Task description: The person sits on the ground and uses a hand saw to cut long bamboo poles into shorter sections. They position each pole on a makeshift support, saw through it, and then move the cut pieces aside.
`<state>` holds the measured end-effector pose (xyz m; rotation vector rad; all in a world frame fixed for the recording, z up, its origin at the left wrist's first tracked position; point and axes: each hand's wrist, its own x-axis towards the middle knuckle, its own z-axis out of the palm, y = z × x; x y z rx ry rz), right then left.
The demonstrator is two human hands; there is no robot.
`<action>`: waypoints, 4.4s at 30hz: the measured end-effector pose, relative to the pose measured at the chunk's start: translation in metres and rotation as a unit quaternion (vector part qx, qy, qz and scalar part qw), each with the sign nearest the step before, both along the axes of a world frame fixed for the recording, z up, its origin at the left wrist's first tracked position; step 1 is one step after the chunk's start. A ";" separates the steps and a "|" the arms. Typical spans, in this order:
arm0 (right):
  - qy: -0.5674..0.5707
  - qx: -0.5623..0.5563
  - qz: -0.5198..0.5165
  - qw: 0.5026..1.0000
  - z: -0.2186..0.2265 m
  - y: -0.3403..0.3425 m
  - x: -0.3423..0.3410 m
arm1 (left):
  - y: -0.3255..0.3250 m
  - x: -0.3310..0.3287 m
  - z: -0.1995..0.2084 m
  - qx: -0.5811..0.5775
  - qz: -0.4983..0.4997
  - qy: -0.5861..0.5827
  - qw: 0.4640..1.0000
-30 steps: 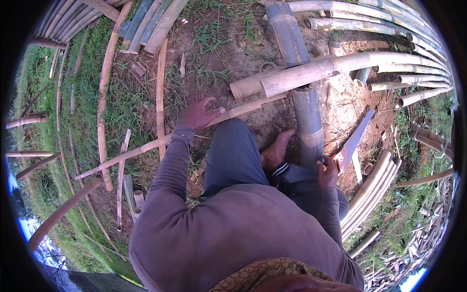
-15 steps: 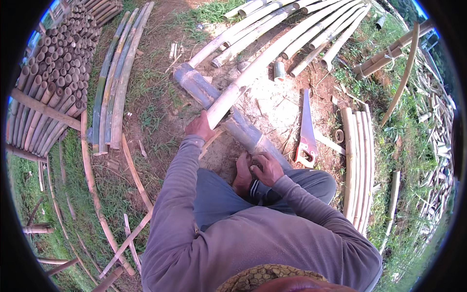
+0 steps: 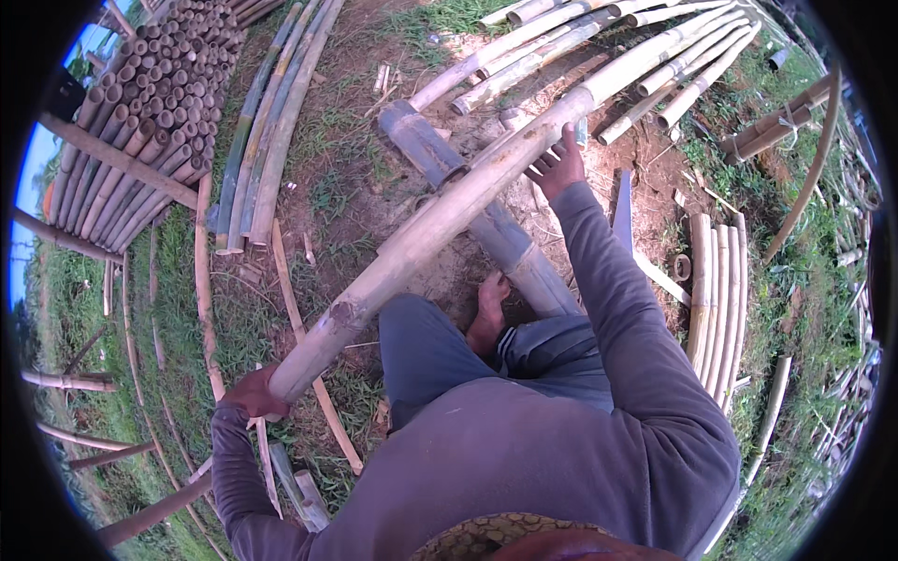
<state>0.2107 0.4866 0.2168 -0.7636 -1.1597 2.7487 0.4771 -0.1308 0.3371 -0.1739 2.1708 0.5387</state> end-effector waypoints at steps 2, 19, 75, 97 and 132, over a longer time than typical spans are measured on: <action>0.045 -0.111 0.075 0.990 0.007 -0.035 -0.020 | -0.038 0.042 0.025 -0.095 0.029 0.046 0.994; 0.494 0.726 0.236 0.416 0.013 -0.187 0.083 | -0.102 0.008 -0.225 0.481 0.766 0.401 0.144; 0.375 0.670 0.524 0.369 -0.075 -0.194 0.149 | 0.082 -0.129 -0.169 -0.088 -0.057 0.354 0.929; 0.496 0.628 0.454 0.393 -0.036 -0.155 0.086 | 0.059 0.045 -0.099 -0.147 0.018 0.265 0.953; 0.521 0.587 0.487 0.382 -0.013 -0.251 0.029 | -0.023 0.020 -0.152 -0.114 0.071 0.385 0.913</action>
